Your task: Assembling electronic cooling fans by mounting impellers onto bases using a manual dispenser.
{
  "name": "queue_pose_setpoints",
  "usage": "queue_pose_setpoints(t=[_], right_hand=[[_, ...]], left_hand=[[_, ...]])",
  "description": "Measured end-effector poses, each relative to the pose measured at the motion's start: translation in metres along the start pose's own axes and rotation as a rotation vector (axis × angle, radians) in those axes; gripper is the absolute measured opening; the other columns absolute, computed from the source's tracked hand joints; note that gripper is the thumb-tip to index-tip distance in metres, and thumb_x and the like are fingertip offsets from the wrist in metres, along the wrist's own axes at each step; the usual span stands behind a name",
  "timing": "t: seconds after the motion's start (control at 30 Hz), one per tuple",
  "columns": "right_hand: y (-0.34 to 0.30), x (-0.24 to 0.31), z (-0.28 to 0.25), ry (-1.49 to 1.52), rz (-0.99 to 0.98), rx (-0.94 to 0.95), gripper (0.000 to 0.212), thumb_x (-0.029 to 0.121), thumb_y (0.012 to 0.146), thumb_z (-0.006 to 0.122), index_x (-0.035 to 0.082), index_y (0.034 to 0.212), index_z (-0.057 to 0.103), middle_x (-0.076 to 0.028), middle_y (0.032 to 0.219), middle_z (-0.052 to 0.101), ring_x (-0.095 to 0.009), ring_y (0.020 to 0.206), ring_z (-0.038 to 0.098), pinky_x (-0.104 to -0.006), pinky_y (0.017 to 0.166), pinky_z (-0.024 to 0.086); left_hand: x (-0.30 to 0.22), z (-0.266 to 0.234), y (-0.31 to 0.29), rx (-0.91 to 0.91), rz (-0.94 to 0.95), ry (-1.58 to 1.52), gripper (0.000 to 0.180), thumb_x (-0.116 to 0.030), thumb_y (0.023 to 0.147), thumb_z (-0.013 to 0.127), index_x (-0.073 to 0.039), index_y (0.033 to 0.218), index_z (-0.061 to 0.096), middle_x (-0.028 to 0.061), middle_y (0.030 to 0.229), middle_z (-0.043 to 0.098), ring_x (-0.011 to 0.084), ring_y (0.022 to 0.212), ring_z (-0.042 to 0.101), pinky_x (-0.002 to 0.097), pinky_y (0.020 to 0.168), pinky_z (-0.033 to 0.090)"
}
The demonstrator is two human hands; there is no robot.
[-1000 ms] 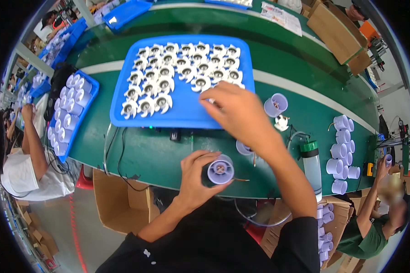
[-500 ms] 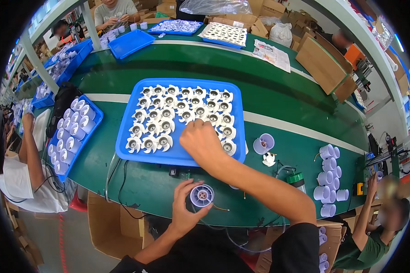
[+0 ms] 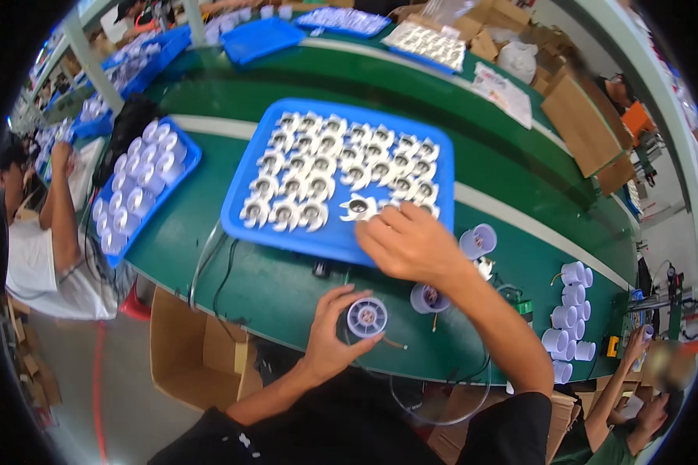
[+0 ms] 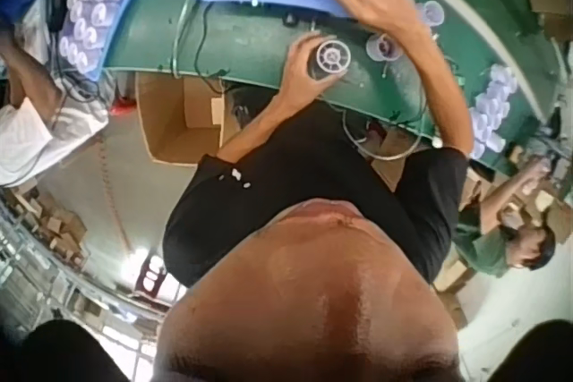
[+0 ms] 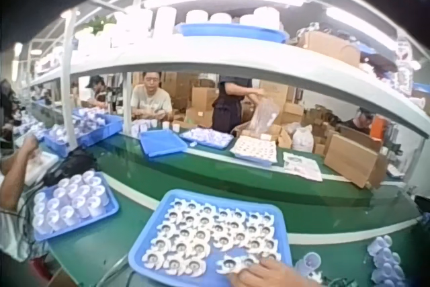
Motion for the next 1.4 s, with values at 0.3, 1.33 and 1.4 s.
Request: queue_pose_setpoints(t=[0.3, 1.33, 1.4], right_hand=[[-0.057, 0.028, -0.023, 0.309, 0.176, 0.019, 0.021, 0.008, 0.073, 0.073, -0.001, 0.092, 0.069, -0.01, 0.086, 0.065, -0.023, 0.073, 0.063, -0.0305, 0.059, 0.048], [-0.049, 0.107, -0.041, 0.845, 1.29, 0.17, 0.009, 0.007, 0.086, 0.072, 0.0, 0.082, 0.07, -0.011, 0.066, 0.059, -0.02, 0.052, 0.053, -0.0325, 0.049, 0.039], [-0.052, 0.105, -0.041, 0.836, 1.209, 0.28, 0.018, 0.01, 0.087, 0.071, -0.001, 0.074, 0.066, -0.011, 0.061, 0.056, -0.022, 0.05, 0.051, -0.0341, 0.048, 0.037]], left_hand=[[0.002, -0.003, 0.01, 0.041, 0.08, 0.073, 0.066, -0.012, 0.067, 0.085, -0.005, 0.127, 0.061, 0.0096, 0.129, 0.061, 0.0328, 0.13, 0.045, 0.043, 0.108, 0.038], [0.006, 0.005, 0.009, 0.154, 0.157, 0.207, 0.062, -0.019, 0.067, 0.085, -0.007, 0.123, 0.06, 0.0067, 0.123, 0.064, 0.0317, 0.129, 0.045, 0.0525, 0.109, 0.031], [0.005, 0.005, 0.011, 0.206, 0.184, 0.259, 0.063, -0.02, 0.068, 0.085, -0.008, 0.124, 0.059, 0.0067, 0.123, 0.063, 0.0311, 0.13, 0.044, 0.0523, 0.109, 0.03]])
Point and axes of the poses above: each hand's wrist, its own y-axis towards the middle knuckle, its own z-axis out of the palm, x = y × z, the point moved 1 cm from there along y, towards the middle knuckle
